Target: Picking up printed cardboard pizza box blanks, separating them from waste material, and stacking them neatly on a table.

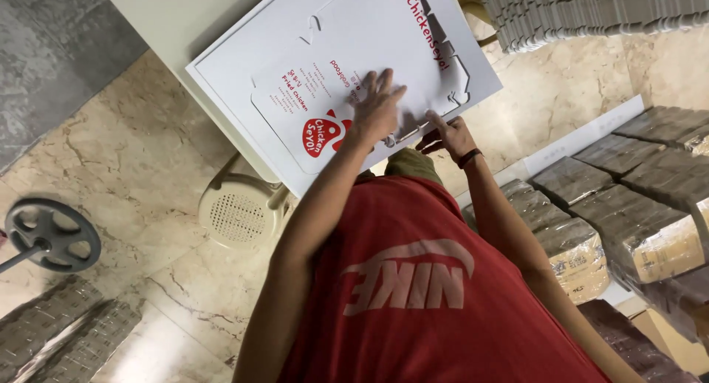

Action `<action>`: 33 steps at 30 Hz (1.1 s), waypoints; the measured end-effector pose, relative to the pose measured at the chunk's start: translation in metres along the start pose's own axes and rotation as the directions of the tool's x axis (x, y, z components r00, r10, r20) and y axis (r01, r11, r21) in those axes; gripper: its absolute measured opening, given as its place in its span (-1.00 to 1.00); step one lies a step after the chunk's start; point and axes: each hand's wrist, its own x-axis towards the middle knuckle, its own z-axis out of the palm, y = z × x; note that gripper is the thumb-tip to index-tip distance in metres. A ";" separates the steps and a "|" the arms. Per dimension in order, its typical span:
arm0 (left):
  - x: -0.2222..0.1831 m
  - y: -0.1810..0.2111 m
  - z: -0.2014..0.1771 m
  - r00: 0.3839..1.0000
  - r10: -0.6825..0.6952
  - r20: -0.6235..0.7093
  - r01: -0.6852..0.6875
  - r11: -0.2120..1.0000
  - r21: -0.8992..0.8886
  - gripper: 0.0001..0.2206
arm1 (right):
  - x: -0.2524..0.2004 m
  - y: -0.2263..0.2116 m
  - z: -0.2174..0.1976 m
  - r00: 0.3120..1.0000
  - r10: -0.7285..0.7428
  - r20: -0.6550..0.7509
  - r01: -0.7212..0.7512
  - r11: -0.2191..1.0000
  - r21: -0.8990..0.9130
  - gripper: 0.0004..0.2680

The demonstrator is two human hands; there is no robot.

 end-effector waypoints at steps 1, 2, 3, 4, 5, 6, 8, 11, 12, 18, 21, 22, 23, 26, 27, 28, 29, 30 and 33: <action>-0.003 -0.017 0.007 1.000 0.001 0.000 -0.001 1.000 0.000 -0.39 | -0.001 -0.001 0.002 1.000 0.000 -0.001 0.000 1.000 0.000 -0.65; -0.005 -0.034 0.013 0.997 0.027 -0.075 -0.037 0.990 -0.133 -0.46 | -0.003 -0.002 0.003 1.000 0.025 -0.008 -0.025 0.998 0.050 -0.65; -0.006 -0.052 0.017 0.987 0.038 -0.157 -0.078 0.963 -0.259 -0.53 | -0.002 -0.004 0.006 0.999 0.047 -0.008 -0.046 0.994 0.099 -0.65; -0.025 -0.061 0.015 0.986 0.035 -0.163 -0.077 0.963 -0.257 -0.53 | 0.003 -0.003 0.005 0.999 0.042 -0.003 -0.042 0.994 0.097 -0.65; -0.044 -0.070 0.013 0.962 0.027 -0.271 -0.106 0.953 -0.283 -0.58 | 0.006 -0.001 0.005 0.995 0.099 -0.025 -0.096 0.991 0.089 -0.63; -0.063 -0.078 0.011 0.926 0.015 -0.376 -0.139 0.942 -0.305 -0.63 | 0.010 0.000 0.005 0.987 0.154 -0.048 -0.150 0.985 0.082 -0.59; -0.107 -0.088 0.014 0.846 -0.032 -0.532 -0.151 0.943 -0.297 -0.63 | -0.004 -0.007 0.007 0.982 0.173 -0.072 -0.170 0.984 0.045 -0.58; -0.160 -0.108 0.031 0.646 -0.180 -0.742 -0.088 0.948 -0.307 -0.60 | -0.016 -0.014 -0.015 0.975 0.212 -0.071 -0.216 0.975 -0.053 -0.53; -0.176 -0.117 0.040 0.547 -0.282 -0.788 -0.009 0.940 -0.342 -0.57 | -0.019 -0.014 -0.025 0.967 0.252 -0.047 -0.256 0.960 -0.113 -0.51; -0.225 -0.127 0.066 0.528 -0.826 -0.200 0.501 0.492 -0.712 -0.30 | 0.024 -0.008 -0.093 0.860 -0.217 -0.462 -0.019 0.891 -0.453 -0.71; -0.211 -0.144 0.109 0.464 -0.883 -0.069 0.512 0.331 -0.792 -0.15 | 0.094 -0.018 -0.104 0.744 -0.556 -0.372 0.173 0.697 -0.696 -0.77; -0.197 -0.150 0.126 0.450 -0.890 -0.079 0.502 0.325 -0.801 -0.15 | 0.102 -0.029 -0.097 0.743 -0.568 -0.354 0.195 0.690 -0.697 -0.77; -0.184 -0.156 0.143 0.509 -0.858 -0.070 0.516 0.369 -0.773 -0.24 | 0.113 -0.041 -0.085 0.761 -0.588 -0.273 0.200 0.614 -0.764 -0.72; -0.159 -0.173 0.186 0.569 -0.822 -0.020 0.562 0.406 -0.721 -0.45 | 0.165 -0.064 -0.067 0.878 -0.470 -0.094 0.154 0.462 -0.873 -0.65; -0.160 -0.180 0.202 0.618 -0.786 0.030 0.587 0.435 -0.683 -0.56 | 0.188 -0.068 -0.055 0.943 -0.324 -0.071 0.061 0.378 -0.924 -0.62; -0.160 -0.174 0.192 0.555 -0.831 0.036 0.602 0.371 -0.707 -0.56 | 0.176 -0.090 -0.038 0.949 -0.315 0.014 0.127 0.343 -0.931 -0.62; -0.162 -0.164 0.185 0.426 -0.904 -0.016 0.539 0.268 -0.799 -0.31 | 0.158 -0.106 -0.031 0.945 -0.322 0.053 0.129 0.218 -0.967 -0.59; -0.163 -0.154 0.179 0.279 -0.959 -0.053 0.452 0.180 -0.874 -0.01 | 0.141 -0.123 -0.028 0.939 -0.330 0.096 0.133 0.090 -0.987 -0.55; -0.166 -0.109 0.129 0.224 -0.975 -0.011 0.272 0.073 -0.960 0.04 | 0.149 -0.122 -0.041 0.953 -0.301 -0.034 0.052 0.272 -0.961 -0.40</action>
